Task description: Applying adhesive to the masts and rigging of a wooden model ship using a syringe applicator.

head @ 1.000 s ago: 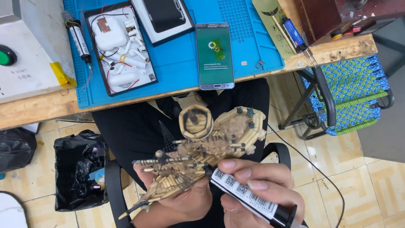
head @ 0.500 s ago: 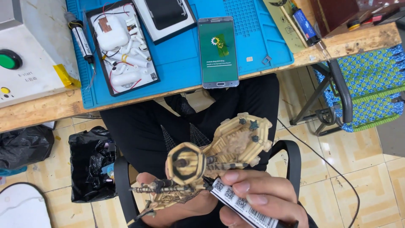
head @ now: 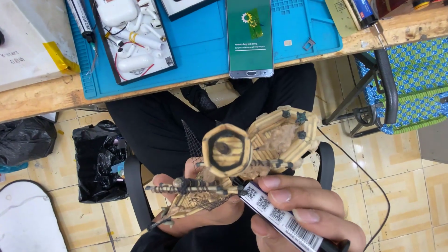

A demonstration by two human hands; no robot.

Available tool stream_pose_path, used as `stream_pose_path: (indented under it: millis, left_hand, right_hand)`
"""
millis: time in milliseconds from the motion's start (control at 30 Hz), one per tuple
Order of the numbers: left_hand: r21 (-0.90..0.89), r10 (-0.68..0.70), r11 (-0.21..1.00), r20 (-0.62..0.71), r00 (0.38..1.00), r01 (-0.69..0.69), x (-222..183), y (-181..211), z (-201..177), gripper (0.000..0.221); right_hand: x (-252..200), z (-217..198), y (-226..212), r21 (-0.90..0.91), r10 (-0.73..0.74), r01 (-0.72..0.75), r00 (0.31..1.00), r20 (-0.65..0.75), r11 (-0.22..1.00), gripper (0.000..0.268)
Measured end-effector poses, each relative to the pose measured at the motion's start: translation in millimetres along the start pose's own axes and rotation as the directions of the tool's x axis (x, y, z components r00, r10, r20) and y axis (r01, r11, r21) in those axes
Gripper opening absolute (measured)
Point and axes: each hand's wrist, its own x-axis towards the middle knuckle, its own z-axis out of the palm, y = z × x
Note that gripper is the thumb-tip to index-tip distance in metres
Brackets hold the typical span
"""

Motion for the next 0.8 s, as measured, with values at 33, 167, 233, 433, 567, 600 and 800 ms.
stream_pose_path:
  millis: [33, 167, 233, 433, 567, 600, 800]
  left_hand:
    - [-0.035, -0.003, 0.999, 0.009, 1.000, 0.004, 1.9, -3.8, -3.8, 0.109]
    - [-0.147, -0.014, 0.989, 0.034, 0.999, 0.019, -10.2, -14.6, -23.0, 0.110]
    - [0.386, 0.103, 0.917, 0.011, 0.995, -0.099, -20.3, -21.2, -34.9, 0.130]
    - [0.641, -0.135, -0.358, 0.684, 0.717, -0.679, -8.4, 7.5, -77.5, 0.053]
    - [0.974, 0.299, 0.142, 0.129, 0.946, -0.178, -9.4, -25.0, -4.6, 0.090]
    - [0.968, 0.130, -0.053, 0.250, 0.959, -0.245, 3.3, -13.2, 1.5, 0.087]
    - [0.916, 0.125, 0.361, 0.137, 0.983, -0.174, -7.7, -19.4, -1.5, 0.096]
  right_hand:
    - [0.1, 0.6, 1.3, 0.003, -0.023, 0.023, 1.000, 0.003, 1.000, 0.048]
    - [-1.0, -0.6, -2.8, -0.060, -0.002, 0.003, 1.000, 0.012, 0.998, 0.049]
    - [-1.2, 0.2, -2.5, -0.036, -0.022, 0.022, 1.000, 0.005, 0.999, 0.048]
    - [-2.7, 3.6, 2.5, -0.041, -0.058, 0.056, 0.998, -0.034, 0.998, 0.045]
    - [3.9, 4.4, 14.7, 0.011, -0.151, 0.151, 0.988, -0.015, 0.988, 0.045]
    - [4.7, 4.9, 16.4, -0.013, -0.178, 0.178, 0.984, -0.017, 0.984, 0.044]
    - [-0.3, 4.5, 17.4, -0.072, -0.121, 0.117, 0.992, -0.046, 0.991, 0.050]
